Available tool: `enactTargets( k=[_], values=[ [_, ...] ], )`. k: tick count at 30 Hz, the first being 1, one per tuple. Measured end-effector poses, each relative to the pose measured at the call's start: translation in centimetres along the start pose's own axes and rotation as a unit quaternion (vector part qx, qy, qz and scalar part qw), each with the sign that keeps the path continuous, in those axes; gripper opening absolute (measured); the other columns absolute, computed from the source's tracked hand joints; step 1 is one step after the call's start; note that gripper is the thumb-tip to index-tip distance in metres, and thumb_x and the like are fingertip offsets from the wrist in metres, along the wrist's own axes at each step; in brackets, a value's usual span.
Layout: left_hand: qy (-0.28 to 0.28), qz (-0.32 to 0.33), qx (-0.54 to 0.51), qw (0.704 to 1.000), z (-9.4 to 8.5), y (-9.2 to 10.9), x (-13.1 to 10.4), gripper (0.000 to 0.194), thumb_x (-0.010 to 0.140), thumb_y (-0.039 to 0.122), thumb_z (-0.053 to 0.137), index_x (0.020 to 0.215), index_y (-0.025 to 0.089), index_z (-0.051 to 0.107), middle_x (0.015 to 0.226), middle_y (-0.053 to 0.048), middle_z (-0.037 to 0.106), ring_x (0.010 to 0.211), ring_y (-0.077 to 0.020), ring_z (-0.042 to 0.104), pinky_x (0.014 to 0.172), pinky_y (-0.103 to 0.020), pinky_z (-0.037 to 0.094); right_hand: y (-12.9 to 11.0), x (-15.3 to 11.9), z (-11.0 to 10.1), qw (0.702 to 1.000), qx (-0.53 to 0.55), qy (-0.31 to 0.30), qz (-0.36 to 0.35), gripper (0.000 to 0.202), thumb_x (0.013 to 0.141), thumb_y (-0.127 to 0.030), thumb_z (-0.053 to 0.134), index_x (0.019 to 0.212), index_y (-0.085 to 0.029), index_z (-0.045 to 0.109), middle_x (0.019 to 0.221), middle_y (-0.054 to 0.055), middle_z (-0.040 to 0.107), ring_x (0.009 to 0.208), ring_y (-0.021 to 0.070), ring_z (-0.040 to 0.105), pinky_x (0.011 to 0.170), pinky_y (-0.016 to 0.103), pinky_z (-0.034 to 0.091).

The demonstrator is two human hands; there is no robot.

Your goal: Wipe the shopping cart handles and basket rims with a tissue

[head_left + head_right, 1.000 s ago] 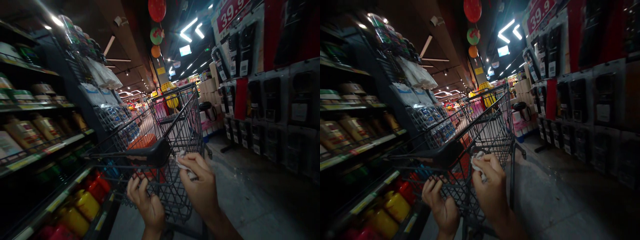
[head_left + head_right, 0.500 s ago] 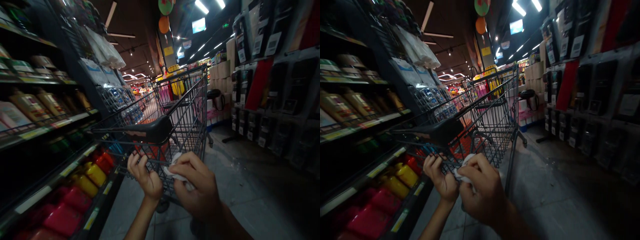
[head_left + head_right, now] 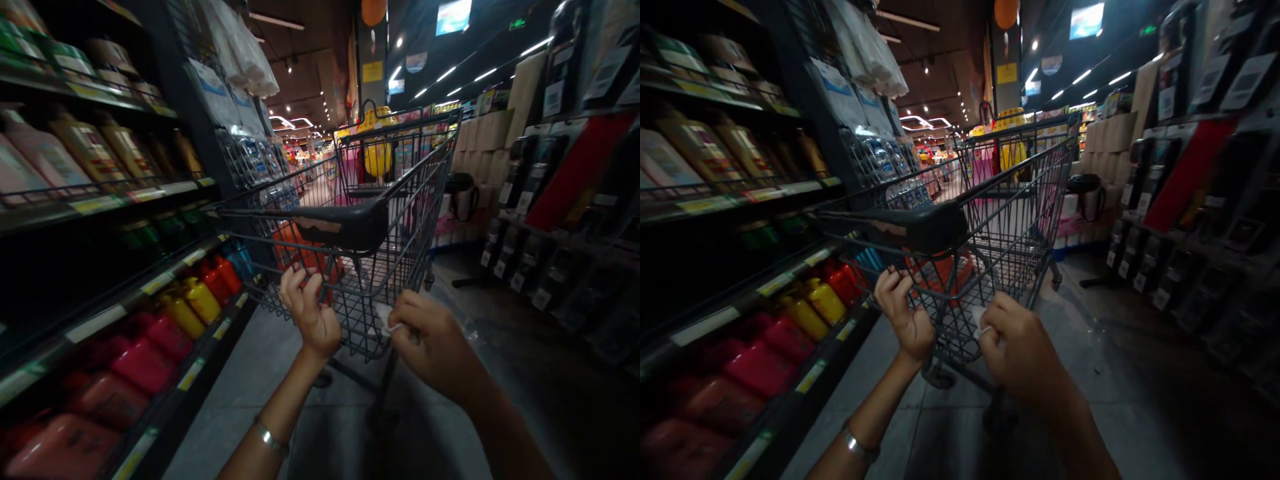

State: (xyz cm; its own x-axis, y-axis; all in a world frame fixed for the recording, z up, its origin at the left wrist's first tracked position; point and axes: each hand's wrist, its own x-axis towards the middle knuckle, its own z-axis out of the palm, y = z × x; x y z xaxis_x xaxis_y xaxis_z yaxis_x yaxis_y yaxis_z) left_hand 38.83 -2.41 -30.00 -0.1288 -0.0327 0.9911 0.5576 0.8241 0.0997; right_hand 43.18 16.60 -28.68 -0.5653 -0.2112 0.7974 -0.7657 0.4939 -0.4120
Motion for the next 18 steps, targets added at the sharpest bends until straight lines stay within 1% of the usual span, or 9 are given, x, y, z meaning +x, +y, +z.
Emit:
enactTargets(
  k=[1, 2, 4, 6, 7, 10, 14, 16, 18],
  values=[
    [0.000, -0.004, 0.000, 1.000, 0.1, 0.1, 0.0, 0.051, 0.071, 0.008, 0.037, 0.118, 0.023, 0.052, 0.118, -0.010, 0.051, 0.127, -0.0268, 0.040, 0.107, -0.050, 0.033, 0.0, 0.1, -0.8, 1.000, -0.018, 0.013, 0.009, 0.021, 0.075, -0.005, 0.046, 0.062, -0.020, 0.053, 0.064, -0.001, 0.050, 0.056, 0.0105, 0.051, 0.051, 0.024, 0.037],
    [0.000, -0.008, 0.000, 1.000, 0.2, 0.2, -0.1, 0.051, 0.071, 0.008, 0.038, 0.117, 0.023, 0.053, 0.117, -0.010, 0.051, 0.127, -0.0267, 0.040, 0.107, -0.050, 0.032, -0.2, 0.1, -1.6, 0.998, -0.036, 0.048, 0.016, 0.021, 0.076, -0.006, 0.048, 0.063, -0.020, 0.055, 0.065, -0.001, 0.052, 0.057, 0.0112, 0.052, 0.052, 0.025, 0.038],
    [0.000, -0.016, 0.001, 1.000, 0.3, 0.4, -0.2, 0.050, 0.070, 0.009, 0.038, 0.115, 0.022, 0.054, 0.117, -0.010, 0.051, 0.127, -0.0264, 0.039, 0.109, -0.050, 0.030, -0.7, 0.3, -2.5, 0.987, -0.063, 0.146, 0.030, 0.018, 0.078, -0.007, 0.051, 0.071, -0.021, 0.060, 0.070, 0.000, 0.057, 0.064, 0.0134, 0.056, 0.057, 0.026, 0.042],
    [0.000, -0.021, 0.000, 1.000, 0.4, 0.6, -0.3, 0.050, 0.069, 0.008, 0.038, 0.115, 0.022, 0.054, 0.117, -0.009, 0.050, 0.128, -0.0254, 0.038, 0.109, -0.049, 0.030, -1.7, 0.6, -2.4, 0.974, -0.065, 0.215, 0.033, 0.017, 0.080, -0.007, 0.054, 0.082, -0.021, 0.064, 0.081, 0.003, 0.060, 0.073, 0.0154, 0.059, 0.063, 0.028, 0.046],
    [0.001, -0.021, 0.000, 1.000, 0.5, 0.7, -0.3, 0.050, 0.069, 0.008, 0.038, 0.115, 0.022, 0.053, 0.118, -0.009, 0.050, 0.129, -0.0248, 0.038, 0.109, -0.048, 0.030, -2.1, 0.7, -2.0, 0.973, -0.056, 0.220, 0.024, 0.018, 0.081, -0.006, 0.054, 0.085, -0.021, 0.064, 0.085, 0.004, 0.060, 0.077, 0.0158, 0.059, 0.064, 0.028, 0.047],
    [0.000, -0.020, -0.004, 1.000, 0.6, 0.7, -0.3, 0.051, 0.068, 0.008, 0.038, 0.114, 0.023, 0.053, 0.118, -0.008, 0.049, 0.128, -0.0238, 0.038, 0.110, -0.048, 0.030, -3.0, 1.0, 0.2, 0.987, -0.009, 0.159, -0.021, 0.021, 0.080, -0.003, 0.050, 0.085, -0.019, 0.062, 0.085, 0.004, 0.056, 0.077, 0.0147, 0.057, 0.062, 0.026, 0.046],
    [-0.003, -0.015, -0.005, 1.000, 0.7, 0.5, -0.2, 0.049, 0.067, 0.010, 0.039, 0.112, 0.023, 0.053, 0.119, -0.008, 0.049, 0.127, -0.0243, 0.038, 0.109, -0.049, 0.030, -2.4, 0.8, 2.1, 0.996, 0.046, 0.073, -0.015, 0.020, 0.078, -0.002, 0.045, 0.077, -0.019, 0.056, 0.077, 0.001, 0.049, 0.071, 0.0137, 0.052, 0.058, 0.024, 0.043],
    [-0.004, -0.013, -0.004, 1.000, 0.7, 0.4, -0.2, 0.045, 0.070, 0.011, 0.039, 0.112, 0.022, 0.053, 0.118, -0.008, 0.049, 0.127, -0.0249, 0.039, 0.109, -0.049, 0.031, -2.1, 0.5, 2.3, 0.997, 0.049, 0.058, -0.017, 0.021, 0.077, -0.002, 0.044, 0.077, -0.019, 0.055, 0.078, 0.002, 0.049, 0.072, 0.0139, 0.052, 0.059, 0.025, 0.044],
    [-0.004, -0.012, -0.002, 1.000, 0.6, 0.4, -0.2, 0.043, 0.072, 0.013, 0.039, 0.112, 0.022, 0.052, 0.118, -0.009, 0.049, 0.127, -0.0256, 0.039, 0.109, -0.050, 0.031, -2.1, 0.2, 2.2, 0.997, 0.025, 0.064, -0.026, 0.022, 0.078, -0.001, 0.043, 0.079, -0.019, 0.055, 0.082, 0.003, 0.052, 0.073, 0.0142, 0.054, 0.061, 0.026, 0.046]
  ],
)
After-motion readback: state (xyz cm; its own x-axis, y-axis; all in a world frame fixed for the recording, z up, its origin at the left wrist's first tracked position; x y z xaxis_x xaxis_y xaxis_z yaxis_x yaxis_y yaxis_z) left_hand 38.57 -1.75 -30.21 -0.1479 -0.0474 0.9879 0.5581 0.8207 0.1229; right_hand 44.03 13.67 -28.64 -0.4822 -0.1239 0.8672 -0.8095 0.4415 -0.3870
